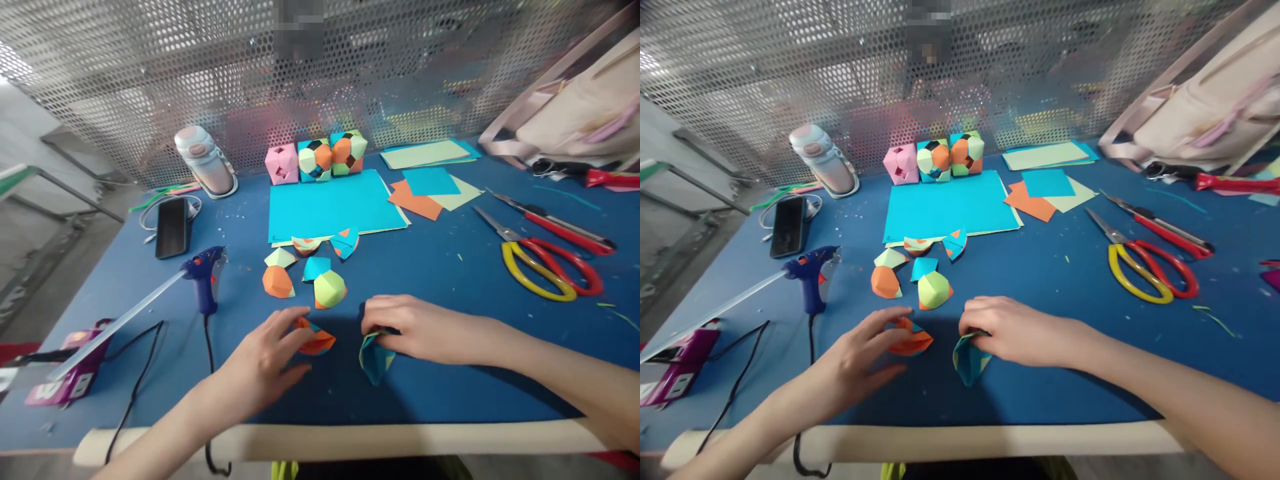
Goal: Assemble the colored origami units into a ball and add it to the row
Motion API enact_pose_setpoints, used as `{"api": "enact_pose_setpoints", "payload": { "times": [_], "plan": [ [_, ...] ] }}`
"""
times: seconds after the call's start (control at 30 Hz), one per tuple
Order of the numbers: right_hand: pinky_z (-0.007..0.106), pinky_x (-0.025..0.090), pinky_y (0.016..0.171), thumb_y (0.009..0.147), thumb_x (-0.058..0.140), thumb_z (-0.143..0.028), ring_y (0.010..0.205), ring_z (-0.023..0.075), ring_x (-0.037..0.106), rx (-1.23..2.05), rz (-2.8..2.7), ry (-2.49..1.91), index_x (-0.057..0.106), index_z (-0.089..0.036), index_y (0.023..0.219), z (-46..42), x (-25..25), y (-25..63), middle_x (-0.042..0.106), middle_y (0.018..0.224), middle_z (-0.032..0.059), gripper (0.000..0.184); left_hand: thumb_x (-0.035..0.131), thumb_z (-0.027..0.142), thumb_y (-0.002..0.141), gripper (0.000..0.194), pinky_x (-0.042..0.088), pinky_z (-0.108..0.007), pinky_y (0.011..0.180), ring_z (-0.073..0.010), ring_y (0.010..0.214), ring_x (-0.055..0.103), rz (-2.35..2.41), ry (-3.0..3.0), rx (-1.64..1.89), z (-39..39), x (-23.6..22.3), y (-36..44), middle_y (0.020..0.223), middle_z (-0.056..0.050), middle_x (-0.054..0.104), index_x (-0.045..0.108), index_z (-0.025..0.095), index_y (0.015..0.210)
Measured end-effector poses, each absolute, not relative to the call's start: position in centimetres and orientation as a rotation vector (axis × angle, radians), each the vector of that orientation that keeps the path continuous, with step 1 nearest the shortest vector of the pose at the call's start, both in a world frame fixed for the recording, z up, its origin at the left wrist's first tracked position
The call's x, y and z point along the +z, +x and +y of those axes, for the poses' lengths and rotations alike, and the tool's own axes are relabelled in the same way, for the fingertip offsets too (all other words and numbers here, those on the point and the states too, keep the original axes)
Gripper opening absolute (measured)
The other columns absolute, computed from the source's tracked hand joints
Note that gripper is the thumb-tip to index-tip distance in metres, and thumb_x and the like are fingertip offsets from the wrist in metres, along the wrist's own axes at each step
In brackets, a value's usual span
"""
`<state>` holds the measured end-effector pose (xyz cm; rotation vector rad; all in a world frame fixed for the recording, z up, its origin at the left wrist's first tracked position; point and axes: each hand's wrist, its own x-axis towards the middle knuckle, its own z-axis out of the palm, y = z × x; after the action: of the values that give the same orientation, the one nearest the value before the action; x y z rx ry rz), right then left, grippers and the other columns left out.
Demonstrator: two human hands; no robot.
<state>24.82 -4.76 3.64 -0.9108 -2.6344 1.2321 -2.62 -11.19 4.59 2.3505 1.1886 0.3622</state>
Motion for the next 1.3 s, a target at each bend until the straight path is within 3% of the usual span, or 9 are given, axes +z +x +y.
{"api": "enact_pose_setpoints", "payload": {
  "times": [0.17,0.3,0.43,0.53,0.73,0.87,0.97,1.13,1.3],
  "plan": [
    [0.029,0.046,0.059,0.083,0.054,-0.022,0.067,0.0154,0.059,1.464,-2.183,-1.135,0.055,-0.02,0.079,-4.5,3.7,24.4,0.064,0.081,0.0036,0.005,0.055,0.013,0.084,0.015,0.054,-0.037,0.087,-0.0226,0.103,0.063,1.14,2.105,0.546,-10.2,4.2,-1.7,0.121,-0.012,0.061,0.065,0.019,0.094],
    [0.03,0.052,0.052,0.084,0.056,-0.035,0.062,0.0191,0.067,1.779,-1.65,-1.17,0.044,-0.021,0.085,-4.3,4.2,24.5,0.067,0.072,0.0032,0.018,0.063,0.019,0.079,0.004,0.052,-0.026,0.076,-0.0186,0.097,0.061,1.145,1.648,0.627,-9.8,5.8,-0.7,0.113,-0.008,0.064,0.063,0.018,0.083],
    [0.027,0.051,0.045,0.078,0.059,-0.027,0.061,0.0188,0.068,1.769,-1.47,-1.147,0.045,-0.022,0.096,-4.3,4.4,24.1,0.066,0.074,0.001,0.023,0.071,0.025,0.074,0.013,0.046,-0.021,0.059,-0.011,0.071,0.055,1.043,1.267,0.668,-9.5,5.5,0.1,0.092,-0.003,0.063,0.065,0.016,0.081],
    [0.025,0.052,0.046,0.077,0.057,-0.022,0.068,0.0188,0.069,1.868,-1.337,-1.127,0.051,-0.02,0.108,-4.4,4.5,23.8,0.066,0.079,0.0027,0.032,0.076,0.03,0.073,0.018,0.05,-0.024,0.07,-0.0115,0.074,0.057,0.968,1.03,0.688,-9.3,4.4,0.2,0.082,-0.001,0.063,0.068,0.016,0.081],
    [0.025,0.053,0.051,0.077,0.062,-0.029,0.071,0.0166,0.064,2.033,-1.236,-0.956,0.057,-0.016,0.1,-4.6,4.5,24.0,0.063,0.082,0.0044,0.027,0.083,0.033,0.066,0.029,0.055,-0.029,0.071,-0.0166,0.079,0.064,0.929,0.762,0.7,-9.1,3.8,0.6,0.08,-0.006,0.068,0.069,0.012,0.079],
    [0.029,0.056,0.061,0.078,0.064,-0.023,0.068,0.0144,0.065,1.766,-1.565,-1.017,0.056,-0.018,0.109,-5.0,4.3,24.2,0.066,0.084,0.0021,0.032,0.083,0.03,0.064,0.028,0.056,-0.026,0.064,-0.0203,0.082,0.068,0.909,0.674,0.72,-9.1,4.2,0.6,0.08,-0.008,0.07,0.064,0.012,0.074],
    [0.029,0.057,0.065,0.083,0.059,-0.017,0.079,0.0171,0.068,1.269,-1.849,-1.072,0.058,-0.021,0.106,-5.5,4.1,24.5,0.069,0.095,0.0044,0.023,0.084,0.028,0.062,0.03,0.055,-0.023,0.059,-0.0193,0.078,0.068,0.904,0.643,0.726,-9.1,4.2,0.6,0.079,-0.008,0.07,0.062,0.012,0.074],
    [0.032,0.055,0.088,0.088,0.045,-0.001,0.113,0.0188,0.061,0.466,-2.201,-0.488,0.054,-0.02,0.112,-5.8,2.8,25.4,0.064,0.118,0.0112,0.032,0.077,0.029,0.068,0.025,0.05,-0.019,0.047,-0.0189,0.065,0.07,0.885,0.604,0.682,-9.1,4.1,1.0,0.068,-0.006,0.067,0.058,0.013,0.068],
    [0.033,0.054,0.09,0.092,0.043,-0.005,0.117,0.0198,0.057,0.138,-2.274,-0.265,0.055,-0.017,0.111,-5.8,1.5,25.8,0.062,0.117,0.0137,0.024,0.07,0.037,0.074,0.026,0.046,-0.018,0.039,-0.0143,0.049,0.064,0.923,0.556,0.532,-9.3,4.0,2.3,0.061,-0.005,0.065,0.063,0.012,0.074]
  ]
}}
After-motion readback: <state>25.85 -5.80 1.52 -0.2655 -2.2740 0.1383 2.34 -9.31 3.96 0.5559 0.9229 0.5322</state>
